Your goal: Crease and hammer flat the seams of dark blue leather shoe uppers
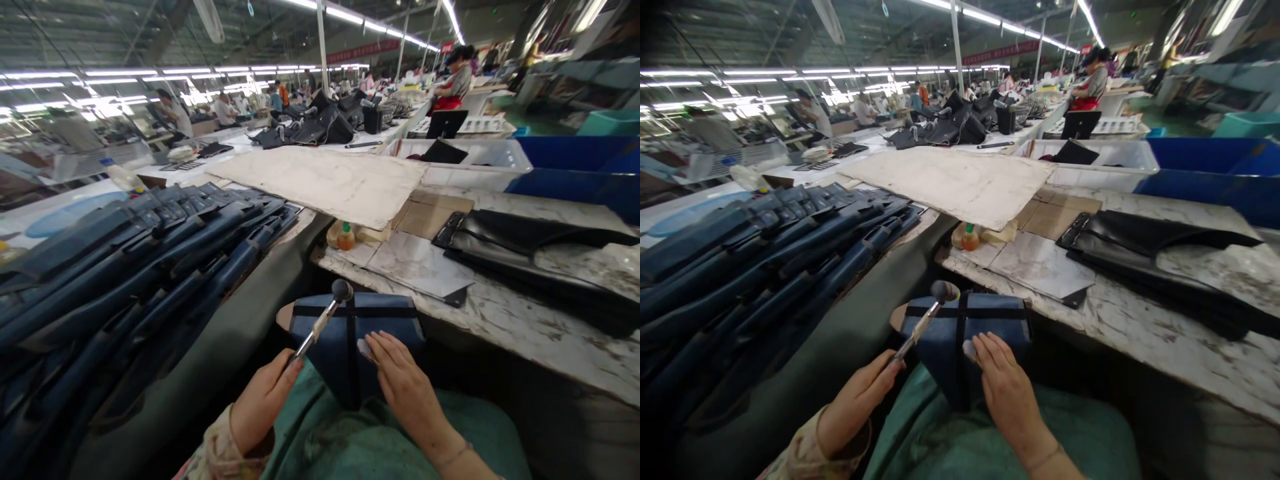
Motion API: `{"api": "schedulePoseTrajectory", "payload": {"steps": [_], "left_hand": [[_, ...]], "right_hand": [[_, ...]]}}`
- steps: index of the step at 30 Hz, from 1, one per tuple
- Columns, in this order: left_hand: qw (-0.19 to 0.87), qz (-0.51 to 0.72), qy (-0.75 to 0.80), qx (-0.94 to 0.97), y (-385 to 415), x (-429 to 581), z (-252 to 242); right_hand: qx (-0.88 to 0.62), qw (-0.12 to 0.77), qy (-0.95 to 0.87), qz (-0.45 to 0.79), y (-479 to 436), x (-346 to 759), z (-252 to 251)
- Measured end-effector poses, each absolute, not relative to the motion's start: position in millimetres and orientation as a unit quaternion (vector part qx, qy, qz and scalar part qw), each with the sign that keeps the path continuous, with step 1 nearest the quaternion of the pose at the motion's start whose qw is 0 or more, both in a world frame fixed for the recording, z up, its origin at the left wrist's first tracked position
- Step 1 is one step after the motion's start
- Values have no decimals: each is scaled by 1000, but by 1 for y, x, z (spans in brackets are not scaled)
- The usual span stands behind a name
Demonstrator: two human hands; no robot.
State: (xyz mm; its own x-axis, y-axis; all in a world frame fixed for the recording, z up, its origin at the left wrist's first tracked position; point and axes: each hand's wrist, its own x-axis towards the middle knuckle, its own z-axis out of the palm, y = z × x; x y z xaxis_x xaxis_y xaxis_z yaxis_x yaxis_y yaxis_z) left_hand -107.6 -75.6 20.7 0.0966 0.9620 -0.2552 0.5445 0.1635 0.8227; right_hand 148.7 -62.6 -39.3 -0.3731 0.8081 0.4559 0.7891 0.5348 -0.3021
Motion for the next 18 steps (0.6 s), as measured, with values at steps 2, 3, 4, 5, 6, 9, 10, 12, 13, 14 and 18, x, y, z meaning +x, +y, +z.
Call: {"api": "schedulePoseTrajectory", "payload": {"steps": [2,3,4,5,6,9,10,12,13,14,18], "left_hand": [[427,203,630,616,-70,-109,18],[426,191,633,618,-68,-109,17],[426,187,633,618,-66,-109,17],[429,190,629,619,-65,-109,17],[434,197,621,622,-65,-109,18],[439,208,602,634,-66,-109,16],[435,197,602,640,-67,-109,15],[415,161,614,652,-68,-110,14],[403,147,620,657,-69,-110,14],[392,144,624,660,-71,-110,17],[365,171,626,668,-79,-108,29]], "right_hand": [[-485,283,-827,17,-62,149,-39],[-486,282,-827,16,-63,149,-39],[-486,282,-827,16,-63,149,-39],[-486,282,-827,16,-63,149,-39],[-487,280,-827,16,-63,149,-38],[-491,270,-828,10,-64,149,-37],[-492,268,-828,4,-64,149,-37],[-483,270,-832,-19,-64,150,-38],[-475,274,-836,-36,-64,151,-39],[-461,279,-840,-55,-63,153,-41],[-386,287,-866,-141,-53,165,-58]]}}
